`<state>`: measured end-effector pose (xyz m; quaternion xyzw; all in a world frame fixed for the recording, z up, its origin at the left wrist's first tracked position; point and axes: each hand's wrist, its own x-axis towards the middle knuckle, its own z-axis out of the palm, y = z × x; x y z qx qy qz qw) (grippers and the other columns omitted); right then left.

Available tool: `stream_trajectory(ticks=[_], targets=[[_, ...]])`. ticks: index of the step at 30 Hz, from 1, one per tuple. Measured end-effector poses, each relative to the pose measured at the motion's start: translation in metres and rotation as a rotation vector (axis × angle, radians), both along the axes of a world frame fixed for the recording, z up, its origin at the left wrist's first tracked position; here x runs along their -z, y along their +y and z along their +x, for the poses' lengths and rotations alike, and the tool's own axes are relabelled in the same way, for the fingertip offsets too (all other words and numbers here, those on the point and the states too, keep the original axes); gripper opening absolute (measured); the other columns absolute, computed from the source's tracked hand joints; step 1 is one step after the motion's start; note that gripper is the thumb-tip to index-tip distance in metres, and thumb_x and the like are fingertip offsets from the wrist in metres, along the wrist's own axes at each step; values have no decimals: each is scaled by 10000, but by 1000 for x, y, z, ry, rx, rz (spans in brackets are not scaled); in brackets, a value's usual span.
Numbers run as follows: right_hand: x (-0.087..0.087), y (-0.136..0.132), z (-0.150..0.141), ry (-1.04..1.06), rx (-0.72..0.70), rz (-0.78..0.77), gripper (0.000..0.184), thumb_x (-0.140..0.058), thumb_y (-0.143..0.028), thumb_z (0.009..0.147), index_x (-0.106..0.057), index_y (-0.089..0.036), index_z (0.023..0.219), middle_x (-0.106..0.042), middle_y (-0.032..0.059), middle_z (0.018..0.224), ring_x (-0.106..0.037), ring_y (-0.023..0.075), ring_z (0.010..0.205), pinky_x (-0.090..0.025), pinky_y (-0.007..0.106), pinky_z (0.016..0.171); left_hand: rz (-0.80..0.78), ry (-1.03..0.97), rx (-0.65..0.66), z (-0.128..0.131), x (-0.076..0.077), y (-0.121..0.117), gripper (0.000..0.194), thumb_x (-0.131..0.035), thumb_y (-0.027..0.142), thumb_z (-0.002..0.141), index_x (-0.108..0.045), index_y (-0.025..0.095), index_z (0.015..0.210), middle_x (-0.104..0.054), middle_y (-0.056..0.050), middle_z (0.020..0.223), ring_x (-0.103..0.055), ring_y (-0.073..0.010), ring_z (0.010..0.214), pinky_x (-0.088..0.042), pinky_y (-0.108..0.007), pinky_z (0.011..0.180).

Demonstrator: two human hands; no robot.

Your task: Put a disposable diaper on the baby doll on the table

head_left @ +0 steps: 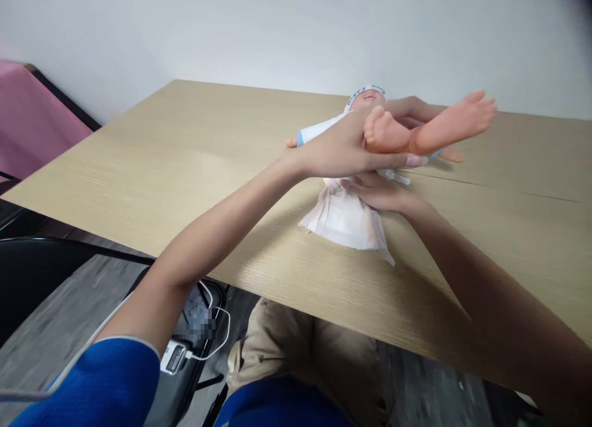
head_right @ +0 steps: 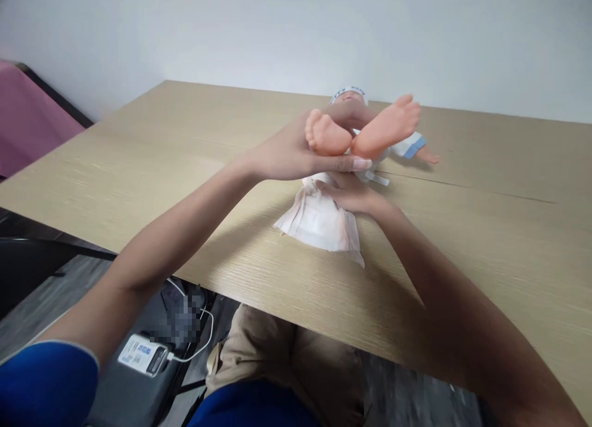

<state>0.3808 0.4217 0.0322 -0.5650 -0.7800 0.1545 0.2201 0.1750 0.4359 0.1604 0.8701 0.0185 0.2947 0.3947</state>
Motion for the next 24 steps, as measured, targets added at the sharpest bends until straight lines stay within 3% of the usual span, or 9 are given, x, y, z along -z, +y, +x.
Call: stream_trajectory(ticks=[4, 7, 9, 12, 16, 20, 24], targets=[[-19, -72, 9, 170, 143, -43, 422, -575, -621, 1049, -720, -251, 1189, -794, 125, 1218, -736, 383, 1187, -606, 627, 1063, -10, -17, -15, 3, 18, -13, 341, -771, 314, 986, -727, 142, 1278, -770, -127, 1318, -716, -270, 1289, -562, -388, 1136], [-24, -110, 11, 247, 398, 83, 424, -702, -639, 970, -710, -267, 1173, -800, 125, 1162, -759, 410, 1117, -617, 668, 997, 31, 41, -65, 6, 33, -20, 377, -785, 365, 956, -746, 205, 1295, -782, -111, 1327, -717, -287, 1279, -552, -431, 1132], [-25, -123, 11, 266, 515, 245, 575, -798, -664, 887, -651, -269, 1279, -763, 148, 1269, -744, 432, 1172, -612, 686, 1010, 57, 63, -102, 7, 42, -23, 408, -789, 391, 943, -748, 244, 1321, -783, -101, 1348, -713, -295, 1284, -544, -456, 1134], [-28, -131, 12, 296, 391, 437, 731, -824, -616, 881, -526, -280, 1458, -633, 169, 1514, -670, 410, 1362, -596, 642, 1109, 74, 55, -115, 8, 53, -27, 434, -793, 402, 929, -750, 261, 1337, -788, -100, 1340, -714, -294, 1274, -531, -476, 1140], [-31, -130, 15, 182, 137, 432, 728, -736, -448, 955, -447, -277, 1602, -569, 148, 1631, -580, 383, 1495, -518, 615, 1226, 109, 38, -62, 7, 67, -31, 431, -784, 394, 918, -757, 248, 1323, -780, -110, 1352, -711, -285, 1283, -515, -477, 1152], [-24, -124, 22, 93, 36, 387, 672, -677, -370, 961, -517, -211, 1594, -650, 165, 1562, -645, 381, 1401, -531, 579, 1176, 148, 30, -69, -2, 78, -35, 480, -783, 404, 913, -741, 237, 1361, -758, -131, 1405, -684, -303, 1340, -495, -497, 1175], [-14, -127, 33, -4, -47, 426, 455, -567, -280, 985, -690, -182, 1412, -754, 161, 1394, -681, 349, 1297, -507, 515, 1156, 240, 96, -121, -25, 87, -33, 427, -790, 418, 915, -773, 242, 1304, -777, -140, 1357, -690, -323, 1304, -496, -521, 1185]])
